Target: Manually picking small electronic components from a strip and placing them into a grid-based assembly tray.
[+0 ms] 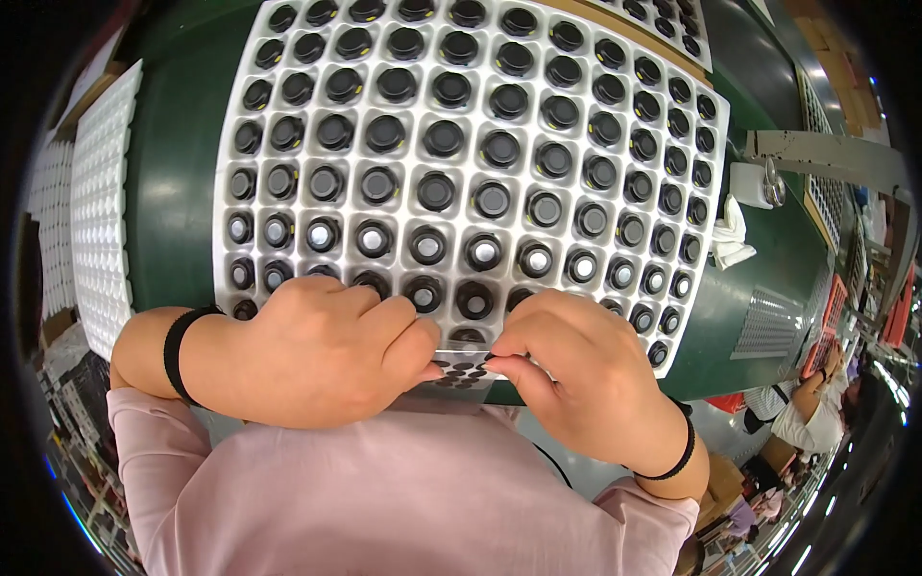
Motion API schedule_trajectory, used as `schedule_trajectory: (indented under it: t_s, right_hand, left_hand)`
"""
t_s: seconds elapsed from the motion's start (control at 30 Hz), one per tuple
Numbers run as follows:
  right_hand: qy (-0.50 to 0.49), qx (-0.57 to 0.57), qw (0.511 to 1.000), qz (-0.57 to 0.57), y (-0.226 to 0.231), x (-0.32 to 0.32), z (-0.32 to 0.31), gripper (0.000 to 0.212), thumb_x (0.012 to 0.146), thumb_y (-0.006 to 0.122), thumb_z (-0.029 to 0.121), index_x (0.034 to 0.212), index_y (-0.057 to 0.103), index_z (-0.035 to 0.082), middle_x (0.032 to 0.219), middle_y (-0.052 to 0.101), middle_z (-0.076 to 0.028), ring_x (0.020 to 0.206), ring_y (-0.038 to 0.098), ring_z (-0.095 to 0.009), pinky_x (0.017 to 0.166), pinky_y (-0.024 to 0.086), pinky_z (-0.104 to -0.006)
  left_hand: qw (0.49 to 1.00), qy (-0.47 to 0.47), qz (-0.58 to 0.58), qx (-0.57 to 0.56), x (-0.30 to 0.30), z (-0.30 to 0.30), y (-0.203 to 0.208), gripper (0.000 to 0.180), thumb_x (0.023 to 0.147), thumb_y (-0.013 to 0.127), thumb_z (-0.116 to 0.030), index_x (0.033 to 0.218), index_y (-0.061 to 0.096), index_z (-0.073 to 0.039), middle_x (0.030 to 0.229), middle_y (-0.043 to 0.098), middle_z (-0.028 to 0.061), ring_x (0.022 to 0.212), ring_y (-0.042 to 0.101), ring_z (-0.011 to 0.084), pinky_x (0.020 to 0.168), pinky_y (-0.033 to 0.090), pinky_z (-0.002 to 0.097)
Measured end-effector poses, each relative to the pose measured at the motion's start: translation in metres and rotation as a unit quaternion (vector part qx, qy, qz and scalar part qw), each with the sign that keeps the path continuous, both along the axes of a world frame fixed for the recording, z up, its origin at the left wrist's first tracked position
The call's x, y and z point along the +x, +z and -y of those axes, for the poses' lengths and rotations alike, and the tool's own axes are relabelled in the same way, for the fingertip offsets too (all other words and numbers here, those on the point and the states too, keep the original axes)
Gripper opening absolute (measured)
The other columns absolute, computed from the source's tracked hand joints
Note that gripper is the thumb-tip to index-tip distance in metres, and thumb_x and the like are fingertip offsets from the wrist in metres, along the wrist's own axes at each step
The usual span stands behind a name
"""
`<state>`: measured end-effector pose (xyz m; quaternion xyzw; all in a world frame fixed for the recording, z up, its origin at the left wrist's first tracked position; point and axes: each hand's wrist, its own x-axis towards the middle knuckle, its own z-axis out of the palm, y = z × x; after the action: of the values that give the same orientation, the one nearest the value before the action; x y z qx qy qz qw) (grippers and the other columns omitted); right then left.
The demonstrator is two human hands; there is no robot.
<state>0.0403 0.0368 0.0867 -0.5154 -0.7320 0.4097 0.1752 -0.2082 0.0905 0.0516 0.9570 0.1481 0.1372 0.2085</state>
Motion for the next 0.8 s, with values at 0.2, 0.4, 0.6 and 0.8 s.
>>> schedule_trajectory:
  t_s: [0.2, 0.4, 0.6, 0.8]
  right_hand:
    - [0.065, 0.016, 0.998, -0.016, 0.001, -0.024, -0.013, 0.021, 0.072, 0.078, -0.005, 0.085, 0.064, 0.003, 0.083, 0.063, -0.011, 0.071, 0.063, -0.028, 0.060, 0.050, -0.0372]
    - [0.152, 0.028, 0.988, -0.012, -0.002, -0.062, -0.033, 0.021, 0.069, 0.076, -0.007, 0.084, 0.066, 0.005, 0.084, 0.061, -0.009, 0.070, 0.061, -0.028, 0.059, 0.048, -0.0368]
    - [0.245, 0.034, 0.969, -0.028, 0.001, -0.108, -0.065, 0.020, 0.071, 0.077, -0.005, 0.084, 0.067, 0.006, 0.086, 0.059, -0.007, 0.074, 0.060, -0.026, 0.064, 0.048, -0.0348]
    - [0.207, -0.036, 0.977, -0.029, -0.015, -0.159, -0.105, 0.016, 0.078, 0.075, -0.004, 0.089, 0.065, 0.003, 0.090, 0.055, -0.004, 0.080, 0.054, -0.014, 0.072, 0.043, -0.0247]
  left_hand:
    - [0.998, 0.056, -0.028, -0.033, -0.025, 0.022, 0.005, 0.020, 0.080, 0.069, -0.021, 0.080, 0.057, -0.005, 0.066, 0.052, 0.0040, 0.047, 0.056, 0.0139, 0.038, 0.040, 0.0293]
    - [0.980, 0.157, -0.018, -0.117, -0.067, 0.042, 0.000, 0.029, 0.088, 0.073, -0.030, 0.097, 0.062, -0.005, 0.071, 0.054, 0.0044, 0.053, 0.060, 0.0190, 0.043, 0.046, 0.0346]
    - [0.954, 0.245, -0.022, -0.173, -0.114, 0.062, -0.017, 0.028, 0.091, 0.071, -0.032, 0.101, 0.063, -0.007, 0.078, 0.060, 0.0054, 0.062, 0.064, 0.0222, 0.052, 0.049, 0.0372]
    - [0.958, 0.272, 0.055, -0.080, -0.141, 0.064, -0.038, 0.026, 0.088, 0.072, -0.031, 0.096, 0.062, -0.009, 0.106, 0.065, 0.0100, 0.101, 0.064, 0.0286, 0.086, 0.053, 0.0466]
